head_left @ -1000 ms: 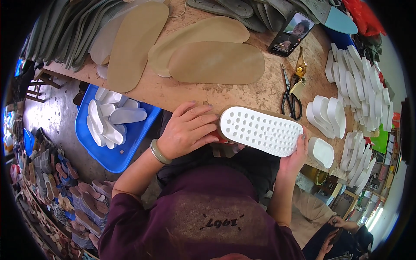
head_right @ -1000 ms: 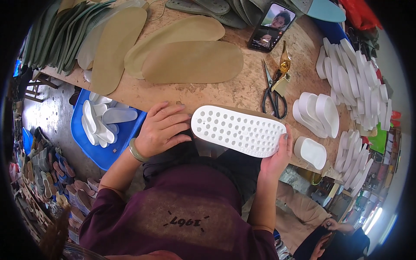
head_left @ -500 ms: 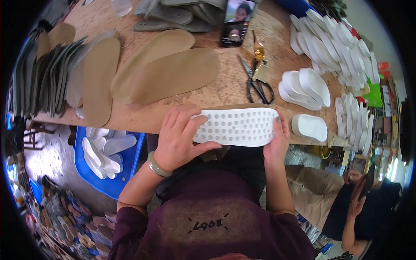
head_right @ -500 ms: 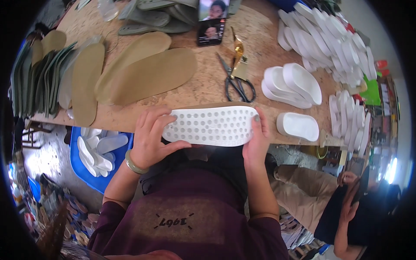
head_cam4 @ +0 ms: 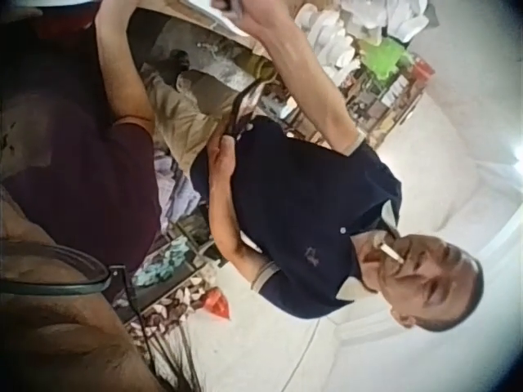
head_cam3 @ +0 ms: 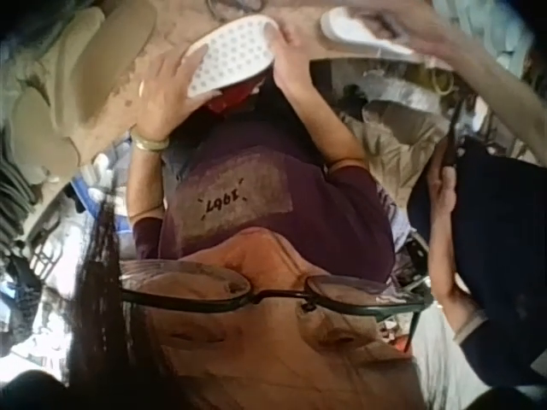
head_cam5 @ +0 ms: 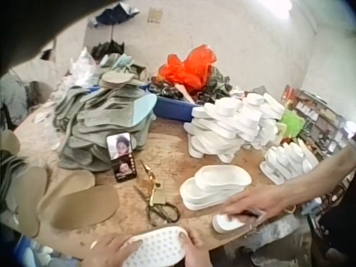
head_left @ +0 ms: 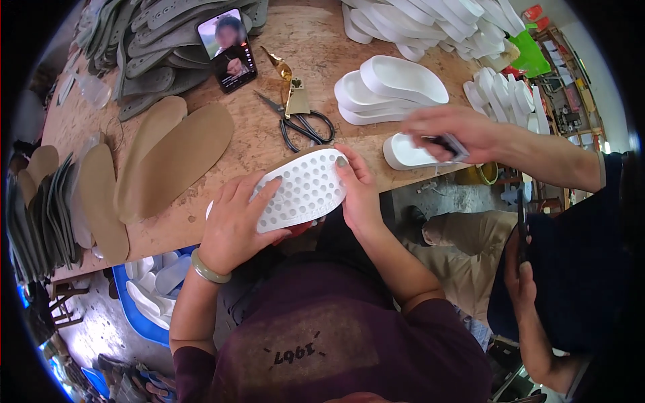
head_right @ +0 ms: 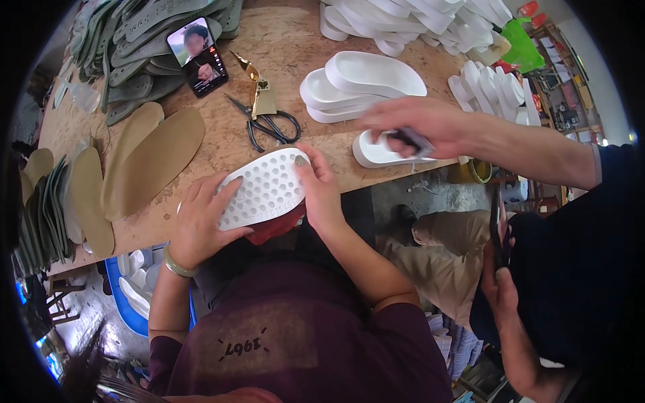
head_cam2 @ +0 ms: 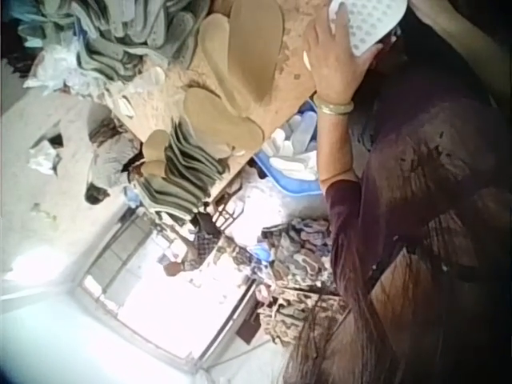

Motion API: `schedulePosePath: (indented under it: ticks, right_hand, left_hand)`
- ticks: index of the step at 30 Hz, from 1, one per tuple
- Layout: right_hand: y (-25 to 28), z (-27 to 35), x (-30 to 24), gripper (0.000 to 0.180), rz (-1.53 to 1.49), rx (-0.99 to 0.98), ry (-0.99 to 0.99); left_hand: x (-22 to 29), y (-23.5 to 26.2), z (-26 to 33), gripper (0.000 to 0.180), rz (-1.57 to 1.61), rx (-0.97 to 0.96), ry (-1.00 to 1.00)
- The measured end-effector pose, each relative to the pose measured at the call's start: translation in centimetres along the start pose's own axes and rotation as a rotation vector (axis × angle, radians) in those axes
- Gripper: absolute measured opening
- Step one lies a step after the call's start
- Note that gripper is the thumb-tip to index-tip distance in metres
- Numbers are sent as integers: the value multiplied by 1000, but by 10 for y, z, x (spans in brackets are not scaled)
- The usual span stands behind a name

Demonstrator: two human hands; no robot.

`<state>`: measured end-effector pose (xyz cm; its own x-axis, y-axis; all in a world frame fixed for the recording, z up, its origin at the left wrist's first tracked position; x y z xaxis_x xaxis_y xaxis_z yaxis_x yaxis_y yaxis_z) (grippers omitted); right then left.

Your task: The recorder attaches an insole to a shoe sole and trims the excess material with scissors.

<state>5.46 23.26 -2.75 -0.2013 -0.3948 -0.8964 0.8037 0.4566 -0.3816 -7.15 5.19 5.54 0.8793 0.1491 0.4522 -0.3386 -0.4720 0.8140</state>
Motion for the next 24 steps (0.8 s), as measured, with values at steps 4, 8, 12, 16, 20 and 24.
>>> schedulePosePath:
  ticks: [4,8,12,16,20,24]
  right_hand:
    - [1,0,-3,35,-4,-48,1]
    - [8,-3,1,38,1,-45,23]
    - [3,2,-5,42,44,-87,-49]
    - [15,1,-7,41,144,-81,7]
    - [38,-4,-22,37,178,-12,164]
    - [45,7,-28,31,262,-17,254]
  left_hand:
    - [0,-1,0,78,30,11,14]
    - [1,-2,1,74,33,35,-3]
    - [0,-2,3,73,23,30,-1]
    - [-1,-1,3,73,28,37,-9]
    - [-1,-2,3,73,17,29,-18]
    - [0,-2,2,73,23,18,-10]
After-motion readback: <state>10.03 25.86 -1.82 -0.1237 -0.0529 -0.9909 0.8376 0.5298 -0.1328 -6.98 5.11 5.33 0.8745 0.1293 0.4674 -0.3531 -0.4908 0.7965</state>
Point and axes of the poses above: each hand's wrist, its own z-axis away from the middle knuckle, its own y-axis out of the back of the hand, x = y × z, the point moved 5 cm from there along -z, towards the middle knuckle, and after that the axes turned 7 degrees about x, right-handed, at the moved point
